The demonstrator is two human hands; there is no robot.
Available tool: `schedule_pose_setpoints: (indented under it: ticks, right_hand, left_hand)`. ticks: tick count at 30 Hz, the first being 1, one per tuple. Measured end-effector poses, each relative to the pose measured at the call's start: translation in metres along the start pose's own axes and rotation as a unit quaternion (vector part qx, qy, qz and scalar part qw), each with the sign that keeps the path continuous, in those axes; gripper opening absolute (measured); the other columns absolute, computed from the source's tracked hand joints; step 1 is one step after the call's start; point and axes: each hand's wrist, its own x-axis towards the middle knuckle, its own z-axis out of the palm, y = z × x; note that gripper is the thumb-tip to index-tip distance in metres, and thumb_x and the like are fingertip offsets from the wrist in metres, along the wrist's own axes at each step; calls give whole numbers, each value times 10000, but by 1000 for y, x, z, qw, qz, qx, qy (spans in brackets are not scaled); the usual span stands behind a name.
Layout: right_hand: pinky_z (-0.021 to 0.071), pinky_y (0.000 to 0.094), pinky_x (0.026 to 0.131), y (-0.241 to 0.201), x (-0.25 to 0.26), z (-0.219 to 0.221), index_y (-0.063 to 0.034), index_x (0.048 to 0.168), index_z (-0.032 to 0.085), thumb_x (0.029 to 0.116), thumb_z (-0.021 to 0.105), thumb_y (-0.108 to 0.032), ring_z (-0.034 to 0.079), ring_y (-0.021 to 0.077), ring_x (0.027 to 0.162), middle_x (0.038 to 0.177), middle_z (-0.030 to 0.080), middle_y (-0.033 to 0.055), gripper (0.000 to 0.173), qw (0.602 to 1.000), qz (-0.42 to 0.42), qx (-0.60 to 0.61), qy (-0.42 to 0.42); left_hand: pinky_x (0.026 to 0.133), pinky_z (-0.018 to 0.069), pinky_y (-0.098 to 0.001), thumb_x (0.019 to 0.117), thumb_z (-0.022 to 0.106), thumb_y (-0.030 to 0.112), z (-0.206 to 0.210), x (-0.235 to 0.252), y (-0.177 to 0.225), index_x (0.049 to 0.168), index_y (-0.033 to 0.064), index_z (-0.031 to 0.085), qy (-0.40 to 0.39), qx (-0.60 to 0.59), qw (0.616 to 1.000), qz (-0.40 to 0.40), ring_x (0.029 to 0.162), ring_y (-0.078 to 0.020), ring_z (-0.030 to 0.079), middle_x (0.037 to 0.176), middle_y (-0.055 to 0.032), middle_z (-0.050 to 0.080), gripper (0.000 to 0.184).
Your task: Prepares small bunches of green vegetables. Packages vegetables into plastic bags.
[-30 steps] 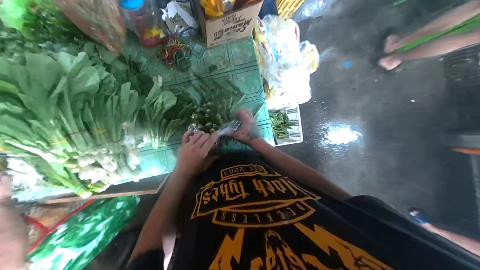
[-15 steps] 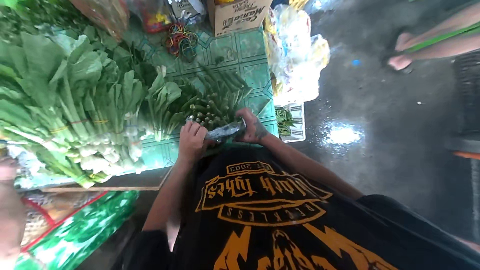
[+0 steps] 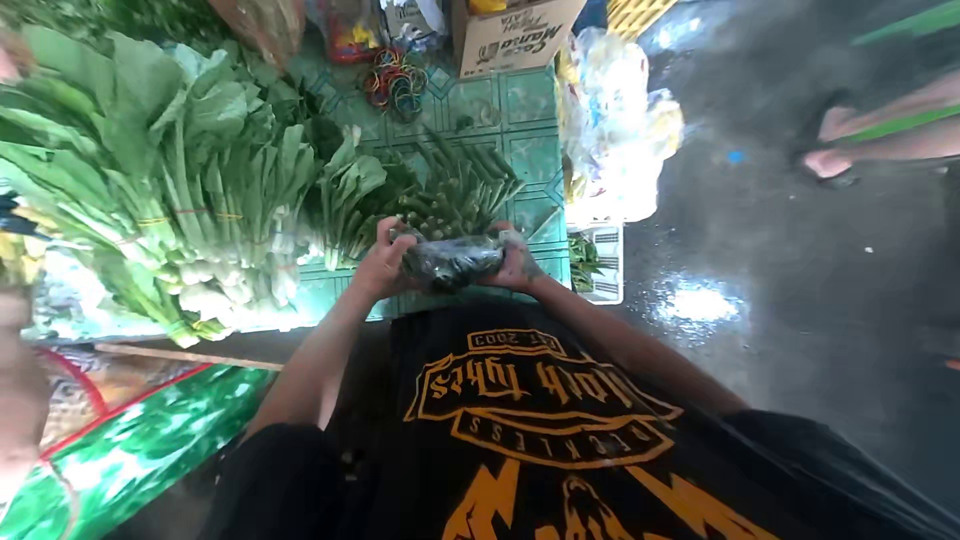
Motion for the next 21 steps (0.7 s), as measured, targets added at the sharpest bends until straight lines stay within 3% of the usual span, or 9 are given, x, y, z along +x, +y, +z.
schedule_pose_setpoints:
  ticks: [5, 7, 10, 11, 14, 15, 17, 19, 21]
  right_hand:
    - [585, 398, 969, -22, -5, -23, -131, 1458, 370, 451, 998, -99, 660, 187, 1147, 1282, 640, 118, 1188, 979, 52, 189, -51]
    - [581, 388, 982, -34, -9, -38, -154, 1490, 357, 468, 1004, -147, 644, 166, 1176, 1326, 623, 88, 1210, 971, 55, 226, -52]
    - [573, 377, 987, -46, -4, -60, -188, 1526, 324, 451, 998, -385, 614, 131, 1211, 1383, 584, 41, 1284, 970, 51, 229, -70]
    - [574, 372, 994, -50, -1, -67, -172, 1528, 312, 423, 998, -418, 610, 130, 1219, 1390, 578, 43, 1324, 969, 49, 228, -82]
    - [583, 348, 969, -62, 8, -76, -129, 1534, 303, 386, 994, -358, 633, 134, 1182, 1358, 597, 69, 1359, 970, 75, 210, -99]
    - [618, 355, 885, -65, 11, -76, -140, 1525, 332, 413, 990, -276, 676, 162, 1101, 1312, 633, 81, 1300, 965, 98, 225, -95]
    - [627, 421, 570, -68, 20, -72, -152, 1476, 395, 516, 970, -230, 724, 278, 823, 1172, 679, 145, 1122, 947, 149, 273, -83]
    - [592, 502, 520, -65, 33, -70, -168, 1476, 414, 640, 938, -246, 704, 358, 824, 1176, 670, 178, 990, 935, 200, 281, -78]
    - [591, 573, 597, -60, 51, -69, -160, 1473, 447, 722, 918, -272, 693, 400, 922, 1211, 663, 203, 893, 934, 238, 262, -54]
  left_hand:
    - [924, 558, -463, 559, 987, 256, 6, 11, 28, 1115, 6, 571, 90, -67, 990, -85, 1142, -337, 579, 1292, -240, 500, 738]
    - [893, 559, -496, 514, 1011, 223, 1, 20, 44, 1149, 10, 575, 78, -83, 977, -178, 1098, -336, 592, 1225, -219, 542, 799]
    - [860, 555, -531, 486, 1001, 241, -6, 33, 60, 1143, 46, 581, 68, -114, 950, -282, 1023, -312, 621, 1107, -170, 612, 803]
    - [832, 569, -528, 496, 1000, 234, -10, 38, 67, 1128, 44, 589, 61, -131, 936, -321, 971, -298, 648, 1062, -162, 643, 777]
    - [530, 587, -414, 635, 969, 203, -19, 49, 82, 1057, 45, 569, 53, -220, 886, -404, 602, -238, 649, 862, -144, 648, 602]
    - [499, 567, -389, 666, 953, 219, -18, 54, 80, 1032, 43, 567, 57, -250, 869, -423, 556, -219, 624, 818, -129, 642, 560]
    - [500, 543, -351, 727, 928, 269, -18, 63, 72, 1026, 42, 571, 56, -294, 847, -439, 550, -180, 594, 809, -105, 629, 518]
    - [557, 557, -335, 818, 866, 237, -22, 68, 61, 1114, 28, 556, 34, -357, 840, -407, 617, -161, 599, 873, -94, 613, 477]
    - [632, 592, -341, 802, 823, 118, -31, 69, 53, 1252, 11, 507, 1, -408, 848, -340, 709, -174, 641, 972, -111, 633, 560]
